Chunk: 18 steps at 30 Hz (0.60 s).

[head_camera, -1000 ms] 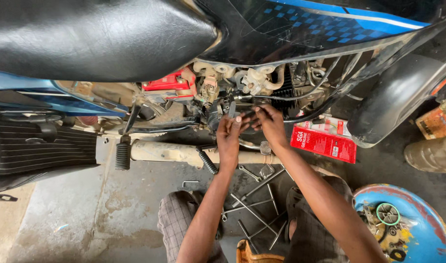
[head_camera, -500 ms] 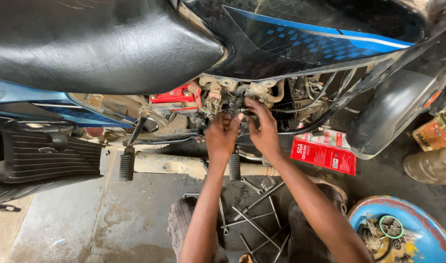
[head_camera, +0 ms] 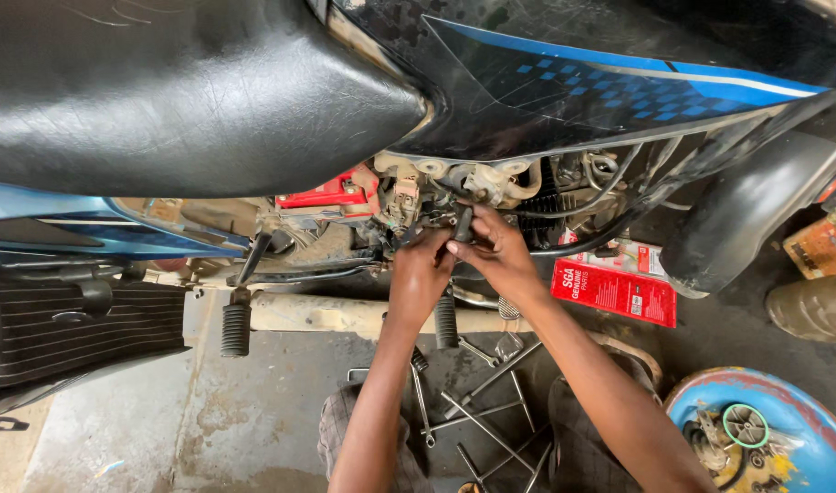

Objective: The person works on a motorcycle engine, using a T-handle wrench to tighten bolts and adjusting engine components with both hands. They place small parts into a blue basin and continue manipulating the engine area.

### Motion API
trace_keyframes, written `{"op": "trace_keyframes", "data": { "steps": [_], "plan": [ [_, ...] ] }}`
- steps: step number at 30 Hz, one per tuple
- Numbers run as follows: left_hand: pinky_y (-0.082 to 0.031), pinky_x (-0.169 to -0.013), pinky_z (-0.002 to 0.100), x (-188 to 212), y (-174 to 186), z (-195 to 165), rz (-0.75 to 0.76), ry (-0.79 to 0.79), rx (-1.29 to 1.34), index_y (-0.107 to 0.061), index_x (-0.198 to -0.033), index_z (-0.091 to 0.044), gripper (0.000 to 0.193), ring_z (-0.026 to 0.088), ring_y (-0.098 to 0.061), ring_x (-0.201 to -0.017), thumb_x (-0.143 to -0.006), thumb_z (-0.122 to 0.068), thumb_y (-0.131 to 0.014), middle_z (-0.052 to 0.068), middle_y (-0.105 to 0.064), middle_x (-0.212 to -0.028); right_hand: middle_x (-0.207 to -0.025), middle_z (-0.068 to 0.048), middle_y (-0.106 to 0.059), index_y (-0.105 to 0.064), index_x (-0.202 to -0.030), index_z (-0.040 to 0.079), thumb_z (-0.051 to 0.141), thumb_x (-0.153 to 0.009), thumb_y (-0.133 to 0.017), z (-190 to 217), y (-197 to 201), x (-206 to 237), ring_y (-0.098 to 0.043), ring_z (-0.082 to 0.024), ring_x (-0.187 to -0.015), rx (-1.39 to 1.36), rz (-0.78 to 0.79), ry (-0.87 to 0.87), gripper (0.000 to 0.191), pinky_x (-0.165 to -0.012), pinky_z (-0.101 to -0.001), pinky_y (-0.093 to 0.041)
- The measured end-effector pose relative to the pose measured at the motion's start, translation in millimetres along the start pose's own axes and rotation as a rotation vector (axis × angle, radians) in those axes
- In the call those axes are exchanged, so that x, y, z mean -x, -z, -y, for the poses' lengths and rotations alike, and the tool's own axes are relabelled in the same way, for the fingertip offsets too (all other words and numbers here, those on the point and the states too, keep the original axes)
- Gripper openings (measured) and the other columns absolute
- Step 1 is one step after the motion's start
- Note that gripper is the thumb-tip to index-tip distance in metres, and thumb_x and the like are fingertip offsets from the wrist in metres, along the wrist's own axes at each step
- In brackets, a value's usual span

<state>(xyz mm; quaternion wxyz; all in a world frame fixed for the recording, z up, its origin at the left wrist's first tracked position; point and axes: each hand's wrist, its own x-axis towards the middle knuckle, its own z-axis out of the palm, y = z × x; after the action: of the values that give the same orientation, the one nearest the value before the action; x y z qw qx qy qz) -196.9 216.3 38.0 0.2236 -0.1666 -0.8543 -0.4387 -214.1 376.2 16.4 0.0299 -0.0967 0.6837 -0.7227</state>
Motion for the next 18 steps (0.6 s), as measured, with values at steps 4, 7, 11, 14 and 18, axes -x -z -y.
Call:
{"op": "trace_keyframes", "data": {
  "steps": [4, 7, 11, 14, 18],
  "plan": [
    [-0.061, -0.065, 0.029, -1.2, 6.3, 18.5, -0.001, 0.155, 0.356, -0.074, -0.104, -0.003, 0.013, 0.017, -0.08, -0.077, -0.092, -0.005, -0.071, 0.01, -0.08, -0.091, -0.129, -0.01, -0.069, -0.044, -0.146, 0.005, -0.003, -0.094, -0.066, 18.2, -1.3, 2.7, -0.068, -0.02, -0.115, 0.203, 0.004, 0.18, 0.057, -0.092, -0.0304, -0.058],
    [-0.057, -0.06, 0.029, -0.2, 17.4, 25.4, -0.03, 0.203, 0.214, -0.075, -0.102, -0.002, 0.012, 0.014, -0.077, -0.07, -0.091, -0.006, -0.073, 0.012, -0.078, -0.082, -0.117, -0.017, -0.073, -0.049, -0.138, 0.0, 0.0, -0.098, -0.066, 33.5, 6.2, -0.9, -0.075, -0.027, -0.099, 0.577, -0.108, 0.38, 0.043, -0.082, -0.0334, -0.06],
    [-0.057, -0.059, 0.029, 1.1, 29.9, 27.2, -0.011, 0.24, 0.26, -0.072, -0.104, -0.001, 0.014, 0.014, -0.077, -0.069, -0.097, -0.012, -0.069, 0.012, -0.077, -0.081, -0.104, -0.022, -0.073, -0.063, -0.118, -0.005, -0.001, -0.095, -0.068, 46.8, 2.2, -9.0, -0.075, -0.032, -0.085, 0.675, -0.222, 0.528, 0.024, -0.069, -0.0375, -0.058],
    [-0.056, -0.059, 0.03, 3.1, 36.8, 28.1, -0.021, 0.257, 0.257, -0.071, -0.103, -0.001, 0.018, 0.016, -0.076, -0.066, -0.101, -0.017, -0.065, 0.011, -0.077, -0.08, -0.097, -0.022, -0.073, -0.065, -0.112, -0.006, 0.001, -0.095, -0.072, 53.0, -5.9, -13.5, -0.073, -0.031, -0.078, 0.713, -0.22, 0.542, 0.02, -0.064, -0.0395, -0.056],
    [-0.057, -0.06, 0.031, 7.5, 41.2, 29.9, -0.015, 0.242, 0.209, -0.07, -0.1, -0.002, 0.022, 0.016, -0.077, -0.066, -0.103, -0.021, -0.062, 0.01, -0.078, -0.08, -0.092, -0.023, -0.073, -0.066, -0.109, -0.005, 0.005, -0.095, -0.075, 50.1, -19.0, -7.8, -0.073, -0.029, -0.071, 0.877, -0.192, 0.569, 0.019, -0.058, -0.0385, -0.056]
  ]
}}
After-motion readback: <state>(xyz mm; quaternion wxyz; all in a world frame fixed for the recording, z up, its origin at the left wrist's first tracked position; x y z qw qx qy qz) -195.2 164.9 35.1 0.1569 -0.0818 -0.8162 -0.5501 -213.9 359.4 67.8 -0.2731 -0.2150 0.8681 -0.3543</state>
